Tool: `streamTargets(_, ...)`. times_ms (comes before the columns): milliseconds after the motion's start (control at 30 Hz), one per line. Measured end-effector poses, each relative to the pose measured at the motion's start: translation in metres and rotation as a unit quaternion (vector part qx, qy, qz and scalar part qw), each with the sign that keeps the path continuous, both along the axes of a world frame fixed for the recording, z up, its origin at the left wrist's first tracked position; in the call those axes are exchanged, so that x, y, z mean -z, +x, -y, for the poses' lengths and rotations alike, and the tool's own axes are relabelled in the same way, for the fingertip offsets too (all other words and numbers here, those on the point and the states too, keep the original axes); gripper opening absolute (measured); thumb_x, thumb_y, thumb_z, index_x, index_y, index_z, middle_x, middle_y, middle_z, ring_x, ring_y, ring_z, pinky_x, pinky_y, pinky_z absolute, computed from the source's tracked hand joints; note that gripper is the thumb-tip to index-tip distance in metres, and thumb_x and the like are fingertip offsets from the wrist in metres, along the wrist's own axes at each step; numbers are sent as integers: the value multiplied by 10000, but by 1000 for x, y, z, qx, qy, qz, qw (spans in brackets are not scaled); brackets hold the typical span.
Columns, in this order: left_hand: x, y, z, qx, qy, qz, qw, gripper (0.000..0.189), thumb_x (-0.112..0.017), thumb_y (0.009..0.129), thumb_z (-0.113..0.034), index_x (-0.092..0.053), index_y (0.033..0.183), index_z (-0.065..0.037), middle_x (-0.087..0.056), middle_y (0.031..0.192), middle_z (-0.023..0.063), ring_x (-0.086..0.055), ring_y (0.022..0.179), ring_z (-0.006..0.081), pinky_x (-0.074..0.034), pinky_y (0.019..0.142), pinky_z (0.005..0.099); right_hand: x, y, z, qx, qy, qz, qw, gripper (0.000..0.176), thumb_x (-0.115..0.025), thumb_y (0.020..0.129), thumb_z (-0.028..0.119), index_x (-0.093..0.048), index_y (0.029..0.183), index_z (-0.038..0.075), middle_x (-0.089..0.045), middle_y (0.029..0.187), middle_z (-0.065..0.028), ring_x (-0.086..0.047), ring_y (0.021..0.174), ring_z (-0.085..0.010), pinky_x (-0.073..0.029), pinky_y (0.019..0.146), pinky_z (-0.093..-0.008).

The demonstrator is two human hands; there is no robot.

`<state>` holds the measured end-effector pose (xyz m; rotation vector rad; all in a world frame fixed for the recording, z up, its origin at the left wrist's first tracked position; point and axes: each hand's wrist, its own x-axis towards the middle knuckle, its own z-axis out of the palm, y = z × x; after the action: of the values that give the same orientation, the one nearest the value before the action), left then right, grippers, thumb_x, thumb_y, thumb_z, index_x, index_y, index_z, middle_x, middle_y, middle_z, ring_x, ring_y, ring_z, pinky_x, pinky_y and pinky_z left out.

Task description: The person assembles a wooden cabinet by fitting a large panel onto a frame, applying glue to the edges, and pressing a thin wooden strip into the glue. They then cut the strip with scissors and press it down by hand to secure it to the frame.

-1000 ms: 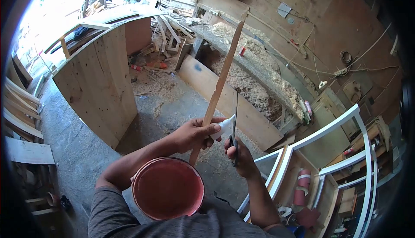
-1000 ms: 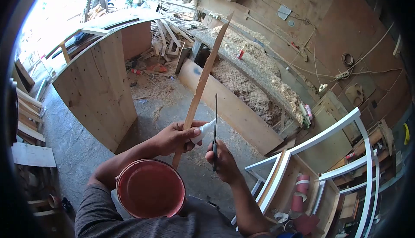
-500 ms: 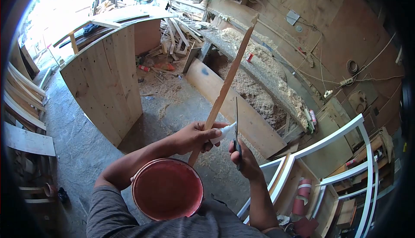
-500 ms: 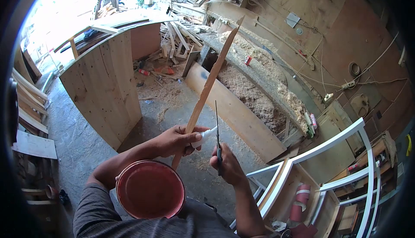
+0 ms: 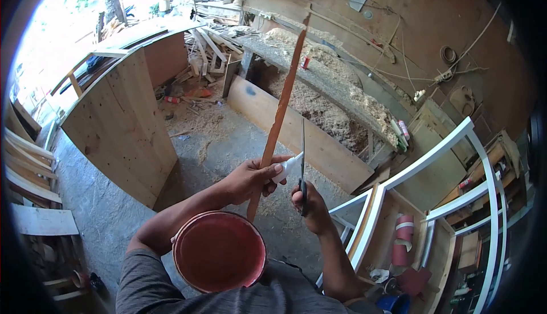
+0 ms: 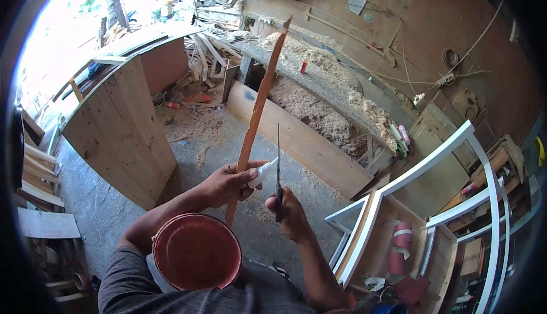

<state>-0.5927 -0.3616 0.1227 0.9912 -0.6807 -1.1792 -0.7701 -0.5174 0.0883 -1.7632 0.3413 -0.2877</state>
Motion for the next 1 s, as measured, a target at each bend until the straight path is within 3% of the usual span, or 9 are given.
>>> streamTargets(100,4,-2,16,12,3,6,1000,526,-609,1037,-354,-511,1482,-91,-660,980,29,-556,727,80,-472,649,249,-9,-21,5,47,-34,20,998,775,-531,861,825,-547,1003,63,-501,875,-15,-493,799,-125,-427,753,-290)
streamTargets(267,6,-7,34,16,4,-8,1000,526,-627,1021,-350,-499,1466,-100,-673,1007,47,-543,709,88,-464,644,250,75,-91,98,140,86,170,972,613,-292,1058,640,-555,988,91,-504,874,-15,-507,804,-126,-438,771,-295)
streamTargets(367,6,-11,43,4,-21,-25,999,505,-632,1015,-350,-514,1443,-110,-678,1022,52,-554,723,93,-470,647,251,105,-158,172,349,-17,64,935,501,-447,1047,555,-578,913,91,-549,874,-34,-533,807,-139,-442,731,-307)
streamTargets(467,4,-14,51,-2,-40,-28,999,456,-635,1012,-328,-537,1401,-111,-677,1040,51,-563,739,102,-473,649,258,124,-232,231,418,-167,-63,891,482,-637,962,452,-662,860,-18,-665,842,-141,-659,810,-316,-493,719,-466)
streamTargets(533,5,-16,56,8,-58,-31,998,403,-639,1011,-303,-558,1354,-107,-673,1053,53,-567,749,107,-473,653,265,164,-285,269,453,-274,-217,820,525,-661,921,431,-703,967,-90,-721,924,-257,-694,902,-451,-503,793,-555)
streamTargets(600,7,-17,61,30,-84,-40,995,336,-643,1009,-273,-583,1293,-103,-665,1066,60,-569,758,112,-473,657,273,194,-329,287,447,-249,-348,786,564,-686,888,425,-696,1119,-90,-701,1064,-321,-678,996,-480,-509,837,-565)
streamTargets(733,11,-27,66,27,-116,-18,993,225,-654,1003,-233,-612,1186,-109,-639,1116,88,-573,812,126,-469,674,278,267,-388,304,543,0,-428,723,474,-672,908,393,-678,1050,-60,-700,958,-288,-695,938,-413,-532,807,-474)
streamTargets(900,12,-38,65,18,-131,-31,991,239,-665,994,-225,-628,1177,-75,-625,1159,75,-571,842,117,-471,722,263,272,-416,321,466,-170,-558,666,434,-656,920,332,-672,1079,-72,-702,1010,-280,-694,960,-406,-535,823,-475)
streamTargets(1000,19,-41,61,8,-137,-49,989,233,-672,982,-184,-636,1188,-83,-620,1181,93,-578,896,134,-487,740,266,258,-401,345,408,-281,-491,716,412,-647,927,295,-668,1097,-79,-704,1041,-275,-694,973,-401,-537,833,-475)
